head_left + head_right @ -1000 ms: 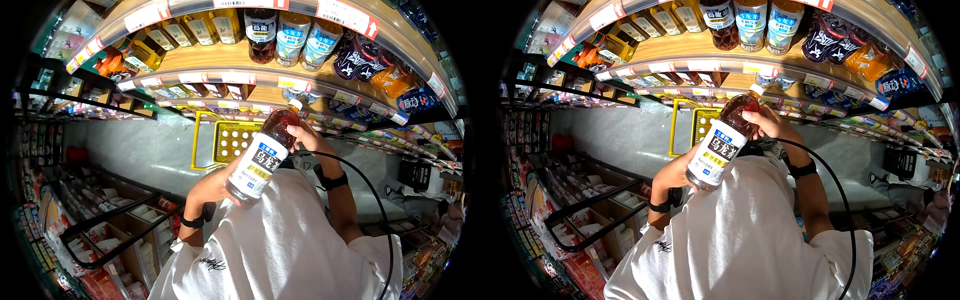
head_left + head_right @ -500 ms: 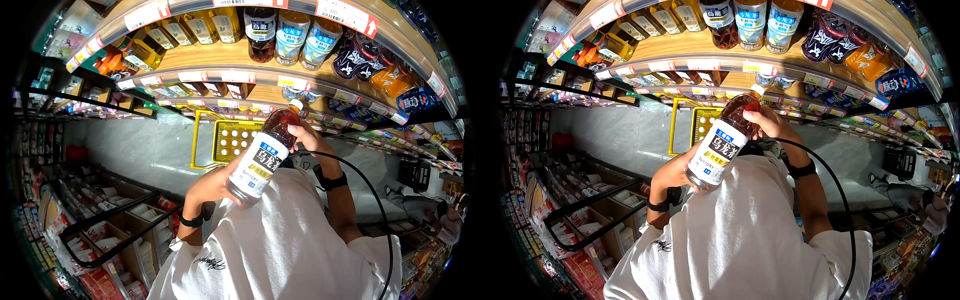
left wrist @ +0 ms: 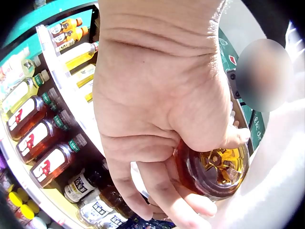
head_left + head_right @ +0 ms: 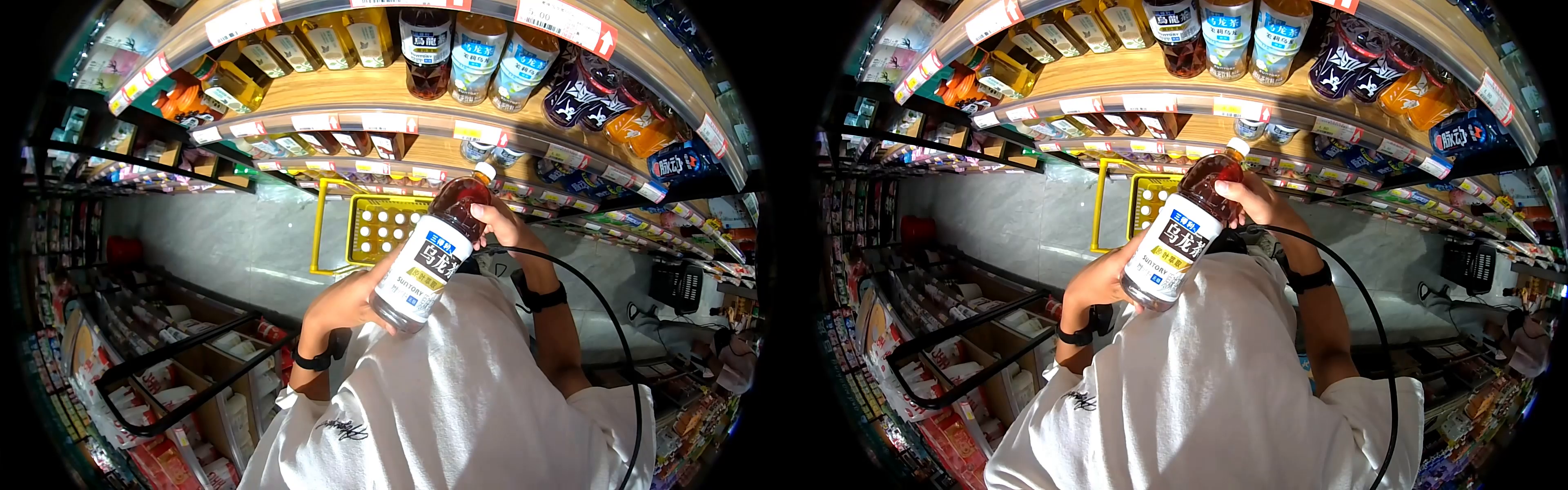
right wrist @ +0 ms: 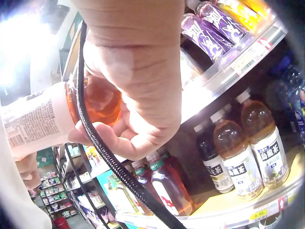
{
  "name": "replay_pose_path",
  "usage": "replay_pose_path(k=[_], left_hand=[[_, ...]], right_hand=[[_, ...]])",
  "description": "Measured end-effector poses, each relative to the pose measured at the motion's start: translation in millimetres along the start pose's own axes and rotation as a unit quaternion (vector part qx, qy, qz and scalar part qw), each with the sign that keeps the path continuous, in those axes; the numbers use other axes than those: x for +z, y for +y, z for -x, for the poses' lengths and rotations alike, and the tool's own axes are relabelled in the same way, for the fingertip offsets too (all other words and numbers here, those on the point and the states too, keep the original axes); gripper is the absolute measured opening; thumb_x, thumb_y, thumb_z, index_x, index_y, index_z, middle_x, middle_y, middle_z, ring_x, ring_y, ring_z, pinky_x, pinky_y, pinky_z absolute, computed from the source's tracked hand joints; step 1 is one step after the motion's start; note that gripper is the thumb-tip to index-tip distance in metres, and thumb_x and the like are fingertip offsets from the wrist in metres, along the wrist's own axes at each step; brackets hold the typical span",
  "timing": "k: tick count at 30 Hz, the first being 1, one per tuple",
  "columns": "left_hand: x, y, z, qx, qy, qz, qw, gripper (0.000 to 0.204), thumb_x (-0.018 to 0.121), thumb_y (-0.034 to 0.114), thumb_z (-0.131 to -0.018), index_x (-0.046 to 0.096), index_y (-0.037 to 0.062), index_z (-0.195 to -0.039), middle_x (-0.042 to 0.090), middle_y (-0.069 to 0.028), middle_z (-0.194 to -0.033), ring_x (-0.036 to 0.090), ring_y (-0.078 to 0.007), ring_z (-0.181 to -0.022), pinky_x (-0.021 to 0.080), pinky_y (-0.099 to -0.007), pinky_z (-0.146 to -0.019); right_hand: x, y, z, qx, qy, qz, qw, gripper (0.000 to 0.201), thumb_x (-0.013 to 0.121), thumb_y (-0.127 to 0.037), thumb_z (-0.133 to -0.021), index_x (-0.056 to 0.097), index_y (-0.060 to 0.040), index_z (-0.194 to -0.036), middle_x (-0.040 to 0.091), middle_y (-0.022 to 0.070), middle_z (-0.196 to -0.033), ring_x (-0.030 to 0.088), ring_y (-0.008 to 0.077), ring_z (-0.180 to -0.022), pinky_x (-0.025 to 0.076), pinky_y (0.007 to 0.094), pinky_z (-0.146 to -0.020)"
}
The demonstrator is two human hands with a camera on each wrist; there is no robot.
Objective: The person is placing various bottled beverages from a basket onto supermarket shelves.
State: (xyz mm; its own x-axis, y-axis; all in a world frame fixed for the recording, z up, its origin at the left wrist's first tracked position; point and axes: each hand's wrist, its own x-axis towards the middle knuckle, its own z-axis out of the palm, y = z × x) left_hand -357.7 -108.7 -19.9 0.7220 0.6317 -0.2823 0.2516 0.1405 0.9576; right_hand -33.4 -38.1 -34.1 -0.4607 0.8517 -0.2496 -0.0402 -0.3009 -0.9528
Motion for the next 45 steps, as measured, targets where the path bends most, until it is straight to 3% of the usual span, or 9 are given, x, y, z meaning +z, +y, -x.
replay_pose_path(k=[8,28,30,34,37,39,40,42,45], left_hand=[[1.4,17.0,0.2,0.014,0.027,-0.113,0.993,0.142,0.101,0.018,-0.057,0.015,0.0165,-0.17,0.071,-0.018,-0.133,0.067,-0.0393,-0.123,0.052,-0.0404,-0.101],[-1.5,28.8,-5.3,-0.018,0.013,-0.11,0.994,0.142,0.1,0.019,-0.059,0.013,0.0184,-0.171,0.071,-0.0203,-0.13,0.067,-0.0417,-0.12,0.052,-0.043,-0.099],[-1.0,27.7,-5.4,-0.02,0.014,-0.119,0.993,0.142,0.1,0.019,-0.059,0.013,0.0184,-0.171,0.071,-0.0206,-0.13,0.067,-0.0419,-0.12,0.052,-0.0429,-0.098],[-1.9,25.5,-5.5,-0.014,0.016,-0.123,0.992,0.142,0.1,0.019,-0.059,0.013,0.018,-0.171,0.072,-0.0211,-0.128,0.067,-0.0428,-0.118,0.053,-0.0428,-0.097],[-1.8,30.2,-5.7,-0.023,0.015,-0.129,0.991,0.141,0.1,0.02,-0.059,0.013,0.018,-0.171,0.072,-0.0213,-0.127,0.068,-0.043,-0.118,0.053,-0.0426,-0.096],[-1.8,30.6,-5.4,-0.017,0.017,-0.139,0.99,0.141,0.1,0.02,-0.059,0.014,0.0182,-0.171,0.072,-0.0214,-0.127,0.068,-0.0429,-0.118,0.053,-0.0426,-0.096],[-1.6,30.0,-5.2,-0.019,0.017,-0.136,0.99,0.141,0.1,0.019,-0.059,0.014,0.0183,-0.171,0.072,-0.0215,-0.127,0.068,-0.0427,-0.118,0.053,-0.0427,-0.096],[-1.2,29.7,-5.1,-0.022,0.017,-0.134,0.991,0.141,0.1,0.019,-0.059,0.014,0.0184,-0.171,0.072,-0.0216,-0.126,0.068,-0.0425,-0.117,0.053,-0.0427,-0.096],[0.2,31.8,-4.4,-0.022,0.021,-0.139,0.99,0.143,0.101,0.022,-0.058,0.014,0.0186,-0.171,0.072,-0.0217,-0.127,0.068,-0.0425,-0.117,0.053,-0.0432,-0.096]], right_hand=[[1.1,8.0,-1.4,-0.006,0.006,-0.026,1.0,0.047,0.058,-0.049,-0.103,0.07,-0.0033,-0.105,0.068,0.0027,-0.073,0.062,0.0099,-0.06,0.048,0.0245,-0.053],[2.7,6.3,2.0,0.022,0.037,-0.112,0.993,0.039,0.062,-0.043,-0.102,0.07,-0.0074,-0.114,0.069,-0.0017,-0.083,0.06,0.0043,-0.066,0.044,0.0205,-0.055],[-5.1,14.5,0.4,0.029,0.004,-0.1,0.995,0.047,0.063,-0.041,-0.101,0.06,-0.0067,-0.133,0.068,0.0002,-0.093,0.06,0.0066,-0.067,0.046,0.0228,-0.055],[-9.1,20.7,-1.1,0.032,0.001,-0.096,0.995,0.048,0.063,-0.042,-0.101,0.06,-0.0067,-0.134,0.068,0.0004,-0.094,0.06,0.0066,-0.067,0.046,0.0228,-0.054],[-5.4,15.3,-1.0,0.034,0.0,-0.091,0.995,0.049,0.063,-0.043,-0.101,0.06,-0.0066,-0.133,0.068,0.0004,-0.093,0.06,0.0065,-0.068,0.046,0.023,-0.054],[3.5,3.4,2.6,0.018,0.039,-0.081,0.996,0.042,0.06,-0.047,-0.102,0.07,-0.0059,-0.104,0.067,0.0002,-0.074,0.06,0.0075,-0.061,0.045,0.0225,-0.054],[-0.1,7.9,1.8,0.018,0.039,-0.081,0.996,0.042,0.06,-0.047,-0.102,0.07,-0.0059,-0.104,0.067,0.0002,-0.074,0.06,0.0075,-0.061,0.045,0.0225,-0.054],[-9.0,18.1,-0.6,0.027,-0.003,-0.084,0.996,0.049,0.063,-0.044,-0.101,0.06,-0.0071,-0.132,0.068,0.0005,-0.093,0.06,0.0062,-0.068,0.046,0.023,-0.054],[-6.2,17.0,1.4,0.032,0.011,-0.08,0.996,0.05,0.063,-0.045,-0.1,0.06,-0.0074,-0.132,0.068,0.0003,-0.092,0.06,0.0065,-0.067,0.046,0.0222,-0.053]])
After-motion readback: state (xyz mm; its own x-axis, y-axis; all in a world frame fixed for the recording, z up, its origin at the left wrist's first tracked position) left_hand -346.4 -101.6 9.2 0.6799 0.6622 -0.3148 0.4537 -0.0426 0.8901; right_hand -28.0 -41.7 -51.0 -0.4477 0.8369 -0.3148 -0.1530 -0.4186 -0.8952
